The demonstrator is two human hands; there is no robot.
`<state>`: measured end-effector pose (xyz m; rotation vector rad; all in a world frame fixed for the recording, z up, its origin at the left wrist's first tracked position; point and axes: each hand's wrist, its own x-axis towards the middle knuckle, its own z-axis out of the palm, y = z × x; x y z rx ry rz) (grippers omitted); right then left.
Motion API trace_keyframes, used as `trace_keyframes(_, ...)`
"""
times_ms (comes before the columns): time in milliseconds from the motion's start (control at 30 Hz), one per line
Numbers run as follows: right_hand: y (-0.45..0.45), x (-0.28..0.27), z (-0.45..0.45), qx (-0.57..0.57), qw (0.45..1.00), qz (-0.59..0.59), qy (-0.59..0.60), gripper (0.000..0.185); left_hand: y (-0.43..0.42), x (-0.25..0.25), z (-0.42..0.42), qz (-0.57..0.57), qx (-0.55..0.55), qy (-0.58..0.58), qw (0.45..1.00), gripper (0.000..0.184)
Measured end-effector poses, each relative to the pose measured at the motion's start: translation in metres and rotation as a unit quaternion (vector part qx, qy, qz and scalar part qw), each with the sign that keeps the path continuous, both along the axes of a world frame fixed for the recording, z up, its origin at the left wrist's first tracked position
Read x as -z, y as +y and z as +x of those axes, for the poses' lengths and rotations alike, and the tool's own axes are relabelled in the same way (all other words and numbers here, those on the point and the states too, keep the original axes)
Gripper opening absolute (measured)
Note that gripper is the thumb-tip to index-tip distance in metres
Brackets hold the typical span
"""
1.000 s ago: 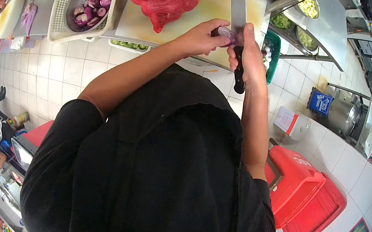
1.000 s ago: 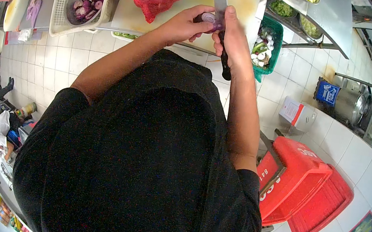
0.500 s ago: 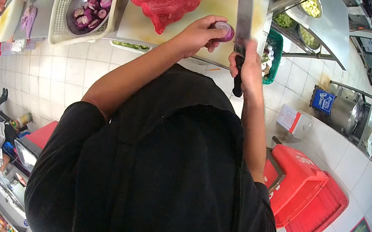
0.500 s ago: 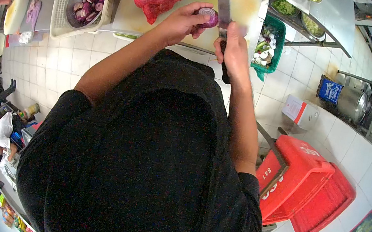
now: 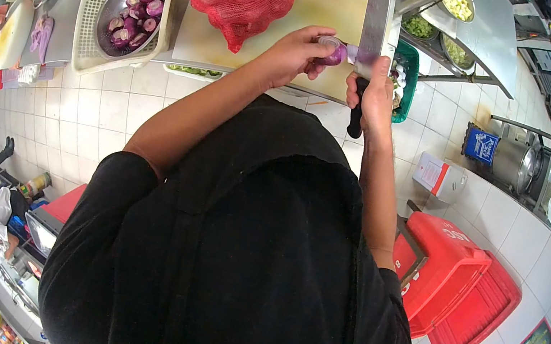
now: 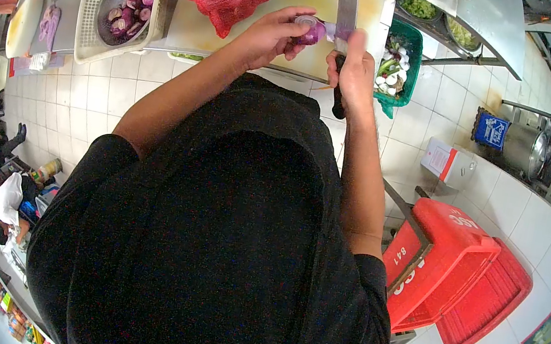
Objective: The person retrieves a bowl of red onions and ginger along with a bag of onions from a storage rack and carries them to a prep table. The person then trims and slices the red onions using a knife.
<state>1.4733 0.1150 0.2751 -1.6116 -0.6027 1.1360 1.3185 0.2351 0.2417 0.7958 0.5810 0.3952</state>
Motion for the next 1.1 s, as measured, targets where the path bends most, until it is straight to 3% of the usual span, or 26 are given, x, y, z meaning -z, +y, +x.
trace_keyframes(267,-0.008,-0.002,-0.006,-0.046,0.995,-0.005,-0.084,0.077,0.010,0.016,0.000,-0.081,-0.011,-0.041,0.996,0.032)
trace_keyframes(433,0.007,0.021,0.024,0.066,0.995,-0.068,-0.016,0.073,0.014,0.038,-0.005,-0.092,0.000,-0.008,0.996,0.031)
trace_keyframes(533,0.015,0.045,0.040,-0.013,0.986,-0.163,-0.035,0.070,0.014,0.039,-0.006,-0.088,-0.018,0.012,0.996,0.034)
trace_keyframes(700,0.010,0.039,0.017,-0.020,0.996,-0.091,-0.016,0.068,0.008,0.048,-0.003,-0.062,-0.063,0.066,0.994,0.038)
trace_keyframes(833,0.014,0.013,-0.003,-0.108,0.993,-0.052,-0.010,0.070,0.006,0.040,-0.001,-0.006,-0.091,0.085,0.992,0.038)
trace_keyframes(1100,0.020,0.038,-0.001,-0.122,0.990,-0.066,-0.032,0.067,0.004,0.045,-0.004,0.025,-0.078,0.095,0.992,0.035)
